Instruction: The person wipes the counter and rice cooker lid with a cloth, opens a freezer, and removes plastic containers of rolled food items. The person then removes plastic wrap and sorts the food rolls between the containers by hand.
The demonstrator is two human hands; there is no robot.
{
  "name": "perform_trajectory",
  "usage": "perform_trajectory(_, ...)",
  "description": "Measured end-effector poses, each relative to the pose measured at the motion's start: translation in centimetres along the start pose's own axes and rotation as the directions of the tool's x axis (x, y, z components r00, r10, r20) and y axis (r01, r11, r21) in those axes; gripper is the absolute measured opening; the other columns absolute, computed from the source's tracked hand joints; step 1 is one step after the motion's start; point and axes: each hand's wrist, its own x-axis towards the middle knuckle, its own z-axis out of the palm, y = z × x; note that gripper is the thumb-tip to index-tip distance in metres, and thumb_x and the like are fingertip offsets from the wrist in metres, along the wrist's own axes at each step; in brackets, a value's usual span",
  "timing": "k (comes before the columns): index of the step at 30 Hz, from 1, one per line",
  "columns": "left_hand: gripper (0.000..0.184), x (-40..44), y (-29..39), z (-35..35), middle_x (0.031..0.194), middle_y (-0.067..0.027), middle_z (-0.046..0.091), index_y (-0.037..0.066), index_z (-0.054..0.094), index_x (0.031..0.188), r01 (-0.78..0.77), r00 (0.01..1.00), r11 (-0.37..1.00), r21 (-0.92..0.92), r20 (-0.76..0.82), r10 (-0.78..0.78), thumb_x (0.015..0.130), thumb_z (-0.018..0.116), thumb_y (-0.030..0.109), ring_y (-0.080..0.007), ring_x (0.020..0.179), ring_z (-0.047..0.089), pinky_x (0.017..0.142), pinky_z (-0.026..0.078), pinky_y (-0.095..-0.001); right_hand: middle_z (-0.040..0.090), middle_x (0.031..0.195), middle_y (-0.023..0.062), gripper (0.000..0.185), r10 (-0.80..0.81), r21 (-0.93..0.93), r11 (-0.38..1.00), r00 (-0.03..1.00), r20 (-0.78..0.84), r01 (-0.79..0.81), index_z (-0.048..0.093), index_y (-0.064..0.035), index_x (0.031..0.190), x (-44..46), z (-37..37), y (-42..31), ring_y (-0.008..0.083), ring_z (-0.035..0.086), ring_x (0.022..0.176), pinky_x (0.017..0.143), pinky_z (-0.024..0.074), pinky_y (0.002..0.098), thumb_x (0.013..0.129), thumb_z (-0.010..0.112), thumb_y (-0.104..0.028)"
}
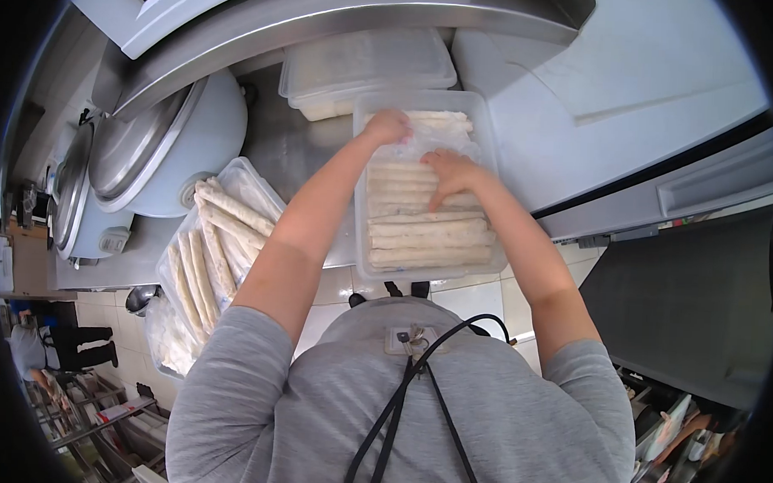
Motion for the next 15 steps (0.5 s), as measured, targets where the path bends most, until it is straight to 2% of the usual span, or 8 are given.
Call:
perform_trajectory(2, 0.015, 0.0, 0.2, -0.1, 0.064, -0.0079, 0.063, 0.003, 0.063, 0.069, 0.0, 1.0, 0.999, 0.051, -0.02, 0.001, 0.071, 0.063, 0.017, -0.0162, 0.055, 0.059, 0.056, 0.046, -0.0301, 0.044, 0.12, 0.0105, 0.088, 0.01, -0.074, 0.997, 0.998, -0.067, -0.015, 0.045, -0.0082, 0.12, 0.6, 0.4, 0.7, 0.0264, 0.042, 0.112, 0.091, 0.0366, 0.0355, 0.044, 0.081, -0.037)
perform_trajectory(4, 0.018, 0.2, 0.4, -0.1, 0.063, -0.0103, 0.061, 0.003, 0.062, 0.069, 0.01, 0.995, 0.989, 0.149, -0.099, 0.005, 0.071, 0.063, 0.021, -0.0211, 0.057, 0.059, 0.057, 0.045, -0.0328, 0.051, 0.112, 0.0106, 0.077, -0.127, 0.052, 0.988, 0.952, -0.279, 0.148, 0.05, -0.0089, 0.113, 1.3, 1.0, 2.1, 0.0263, 0.049, 0.104, 0.086, 0.0402, 0.0354, 0.047, 0.081, -0.034)
perform_trajectory(5, 0.018, 0.2, 0.3, -0.1, 0.063, -0.0103, 0.061, 0.003, 0.062, 0.069, 0.01, 0.995, 0.989, 0.149, -0.098, 0.004, 0.071, 0.063, 0.021, -0.0211, 0.057, 0.059, 0.057, 0.045, -0.0328, 0.051, 0.112, 0.0106, 0.077, -0.127, 0.053, 0.988, 0.952, -0.279, 0.148, 0.05, -0.0089, 0.113, 1.8, 1.0, 2.4, 0.0263, 0.049, 0.104, 0.086, 0.0402, 0.0354, 0.047, 0.081, -0.034)
perform_trajectory(7, 0.021, 0.3, 0.4, -0.4, 0.065, -0.0131, 0.06, 0.002, 0.06, 0.07, 0.018, 0.996, 0.999, 0.026, -0.084, -0.016, 0.07, 0.063, 0.023, -0.0254, 0.061, 0.058, 0.058, 0.045, -0.0346, 0.06, 0.097, 0.0104, 0.057, -0.142, 0.217, 0.952, 0.938, -0.317, 0.217, 0.055, -0.0107, 0.104, 2.0, 0.5, 2.5, 0.0277, 0.056, 0.091, 0.079, 0.0431, 0.036, 0.055, 0.078, -0.029)
perform_trajectory(8, 0.021, 0.4, 0.6, -0.7, 0.065, -0.0131, 0.06, 0.002, 0.06, 0.07, 0.016, 0.996, 0.999, 0.028, -0.083, -0.014, 0.07, 0.063, 0.023, -0.0254, 0.061, 0.058, 0.058, 0.045, -0.0346, 0.06, 0.097, 0.0104, 0.057, -0.14, 0.218, 0.952, 0.937, -0.319, 0.217, 0.055, -0.0107, 0.104, 1.7, 0.1, 2.2, 0.0277, 0.056, 0.091, 0.079, 0.0431, 0.036, 0.055, 0.078, -0.029)
perform_trajectory(10, 0.022, 0.4, 0.9, -1.3, 0.068, -0.0141, 0.06, 0.002, 0.06, 0.072, 0.013, 1.0, 0.984, 0.18, -0.013, -0.011, 0.07, 0.063, 0.024, -0.0256, 0.064, 0.057, 0.059, 0.044, -0.0352, 0.063, 0.086, 0.0105, 0.039, -0.119, 0.131, 0.974, 0.908, -0.402, 0.186, 0.057, -0.0113, 0.096, 0.3, -1.0, 1.3, 0.0288, 0.058, 0.084, 0.074, 0.0441, 0.0358, 0.063, 0.073, -0.023)
perform_trajectory(14, 0.023, 0.5, 0.6, -1.5, 0.068, -0.0134, 0.059, 0.002, 0.06, 0.072, 0.043, 0.998, 0.992, 0.114, 0.034, -0.047, 0.071, 0.064, 0.024, -0.0225, 0.062, 0.056, 0.058, 0.043, -0.034, 0.063, 0.089, 0.0111, 0.032, -0.092, 0.109, 0.981, 0.879, -0.467, 0.161, 0.058, -0.0113, 0.094, -5.5, -3.6, -1.7, 0.0294, 0.057, 0.085, 0.075, 0.0441, 0.0344, 0.066, 0.071, -0.021)
perform_trajectory(15, 0.022, 0.5, 0.5, -1.6, 0.067, -0.0127, 0.058, 0.002, 0.059, 0.072, 0.039, 0.998, 0.993, 0.11, 0.034, -0.043, 0.071, 0.064, 0.023, -0.0211, 0.061, 0.055, 0.058, 0.043, -0.033, 0.063, 0.089, 0.0111, 0.032, -0.068, 0.21, 0.963, 0.907, -0.417, 0.168, 0.059, -0.0104, 0.095, -7.0, -3.9, -1.8, 0.0293, 0.057, 0.084, 0.075, 0.0441, 0.0341, 0.067, 0.071, -0.02)
